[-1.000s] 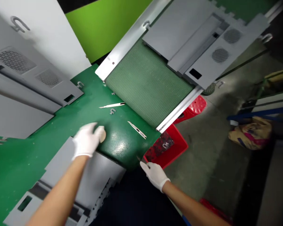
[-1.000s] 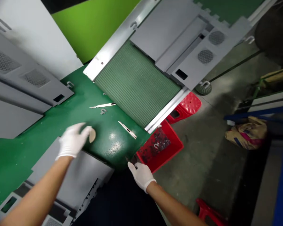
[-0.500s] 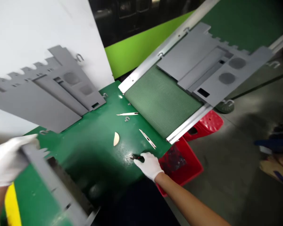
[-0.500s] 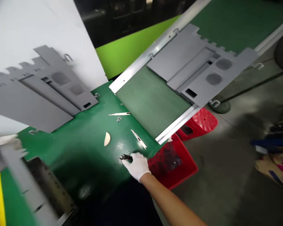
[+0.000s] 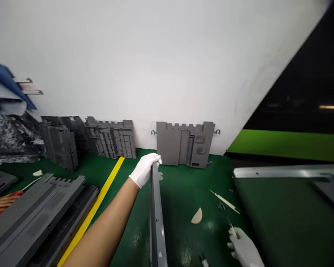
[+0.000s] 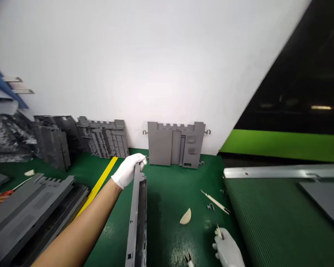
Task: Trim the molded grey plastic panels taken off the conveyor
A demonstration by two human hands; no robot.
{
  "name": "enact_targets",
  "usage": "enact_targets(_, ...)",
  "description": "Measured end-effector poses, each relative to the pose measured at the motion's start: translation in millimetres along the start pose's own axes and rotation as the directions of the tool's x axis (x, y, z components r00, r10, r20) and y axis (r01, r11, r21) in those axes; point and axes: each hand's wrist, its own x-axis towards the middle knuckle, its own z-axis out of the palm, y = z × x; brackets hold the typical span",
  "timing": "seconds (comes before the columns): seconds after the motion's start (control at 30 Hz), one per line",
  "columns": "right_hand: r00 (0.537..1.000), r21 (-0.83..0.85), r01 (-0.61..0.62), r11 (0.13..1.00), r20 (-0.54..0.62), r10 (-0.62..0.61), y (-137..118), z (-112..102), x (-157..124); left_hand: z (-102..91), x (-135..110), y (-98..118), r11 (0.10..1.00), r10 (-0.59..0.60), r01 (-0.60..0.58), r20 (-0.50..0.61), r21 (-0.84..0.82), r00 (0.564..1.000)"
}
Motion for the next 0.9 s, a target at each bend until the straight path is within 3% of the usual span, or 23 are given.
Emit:
enact_targets(0.07, 0.997, 0.149, 0.017, 0.989, 0.074, -0.029, -63, -2, -19, -1.4, -3, -3, 0.995, 0.024, -0.024, 0.007, -0.096, 1.0)
enact_targets(0.17, 0.943, 0.197, 0.206, 0.959, 0.22, -0.248, -171, 0, -55, -4.2, -7, -8, 0.988, 0.029, -0.027, 0.011, -0.155, 1.0)
enact_targets(0.27, 0.814, 0.092, 0.453, 0.887, 0.363, -0.453, -261, 5, -84, -11.5, -9, -13, 0.972, 0.028, -0.023, 0.02, -0.233, 0.999)
enact_targets(0.33, 0.69, -0.031, 0.628, 0.778, 0.484, -0.538, -303, 13, -95, -18.3, -12, -17, 0.961, 0.042, -0.036, 0.016, -0.274, 0.999)
enact_targets(0.37, 0.659, -0.085, 0.667, 0.741, 0.531, -0.532, -320, 19, -97, -21.8, -13, -18, 0.956, 0.054, -0.049, 0.008, -0.288, 0.999)
enact_targets(0.47, 0.654, -0.247, 0.713, 0.656, 0.571, -0.496, -354, 41, -97, -31.5, -18, -21, 0.939, 0.062, -0.061, -0.008, -0.339, 0.998)
enact_targets(0.57, 0.647, -0.447, 0.763, 0.467, 0.517, -0.561, -374, 64, -94, -39.1, -22, -23, 0.922, 0.044, -0.037, 0.011, -0.385, 0.999)
enact_targets(0.73, 0.689, -0.69, 0.673, 0.265, 0.457, -0.562, -388, 85, -95, -47.3, -25, -24, 0.935, 0.05, -0.045, 0.006, -0.351, 0.999)
enact_targets(0.9, 0.684, -0.787, 0.604, 0.128, 0.429, -0.59, -390, 87, -103, -49.8, -28, -23, 0.945, 0.039, -0.034, 0.008, -0.324, 0.999)
